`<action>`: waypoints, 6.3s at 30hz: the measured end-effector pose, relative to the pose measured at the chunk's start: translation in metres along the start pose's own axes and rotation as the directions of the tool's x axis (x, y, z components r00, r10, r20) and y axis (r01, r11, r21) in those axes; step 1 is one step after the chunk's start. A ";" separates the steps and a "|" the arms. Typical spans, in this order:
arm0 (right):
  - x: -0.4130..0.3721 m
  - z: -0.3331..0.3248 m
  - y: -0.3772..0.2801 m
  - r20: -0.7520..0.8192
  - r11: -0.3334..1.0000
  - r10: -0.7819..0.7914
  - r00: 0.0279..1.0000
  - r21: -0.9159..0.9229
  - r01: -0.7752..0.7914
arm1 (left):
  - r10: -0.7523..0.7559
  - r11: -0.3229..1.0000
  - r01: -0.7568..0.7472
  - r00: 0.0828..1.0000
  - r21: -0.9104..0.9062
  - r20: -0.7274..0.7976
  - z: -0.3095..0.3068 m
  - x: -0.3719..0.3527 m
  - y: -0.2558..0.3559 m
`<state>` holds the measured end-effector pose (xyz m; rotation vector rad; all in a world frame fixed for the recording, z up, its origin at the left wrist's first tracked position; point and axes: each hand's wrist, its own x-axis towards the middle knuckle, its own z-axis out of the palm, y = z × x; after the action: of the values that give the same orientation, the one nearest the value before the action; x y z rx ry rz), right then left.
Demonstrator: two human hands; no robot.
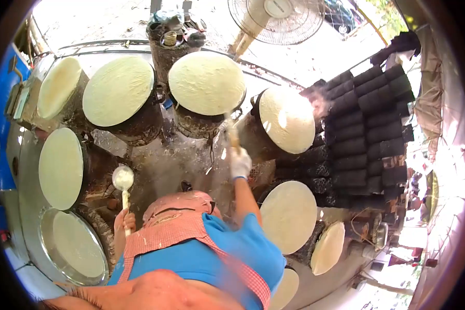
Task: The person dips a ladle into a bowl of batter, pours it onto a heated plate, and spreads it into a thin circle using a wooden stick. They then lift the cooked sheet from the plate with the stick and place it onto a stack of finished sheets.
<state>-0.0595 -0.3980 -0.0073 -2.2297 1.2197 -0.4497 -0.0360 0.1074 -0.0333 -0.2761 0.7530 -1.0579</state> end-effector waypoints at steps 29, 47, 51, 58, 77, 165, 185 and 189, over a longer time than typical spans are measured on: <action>-0.019 0.073 -0.149 0.198 0.994 -0.049 0.979 -0.082 0.066 | -0.048 0.921 0.158 0.953 0.356 -0.299 0.128 0.038 0.063; 0.192 0.060 -0.138 0.744 0.252 -0.583 0.326 -0.216 0.943 | -0.031 0.999 0.036 0.989 0.027 -0.147 0.085 0.112 0.006; 0.232 0.030 -0.197 0.615 0.044 -0.774 0.151 -0.186 0.982 | 0.044 0.994 -0.022 0.977 0.106 -0.210 0.068 0.121 -0.002; 0.279 0.014 -0.260 0.595 0.144 -0.756 0.273 -0.255 0.956 | 0.181 0.962 -0.107 0.939 0.251 -0.293 0.099 0.124 -0.027; 0.297 0.005 -0.202 0.178 0.415 -0.869 0.462 -0.247 0.876 | 0.286 0.876 -0.097 0.894 0.473 -0.345 0.114 0.127 -0.020; -0.121 0.004 -0.293 0.788 0.529 -0.360 0.499 0.613 -0.587 | 0.389 0.777 -0.412 0.909 0.476 0.152 0.286 0.143 -0.025; -0.028 -0.201 -0.103 0.553 0.462 0.285 0.783 0.636 -0.618 | 0.436 -0.891 0.365 0.518 0.271 0.736 0.381 0.497 0.103; -0.055 -0.193 -0.099 0.476 0.354 0.393 0.787 0.711 -0.607 | 0.468 -0.872 0.420 0.558 0.252 0.686 0.420 0.525 0.108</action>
<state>-0.1256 -0.3679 0.2042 -0.9347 1.1337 -0.3885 0.4650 -0.3528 -0.0116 2.6045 -0.4740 -0.1149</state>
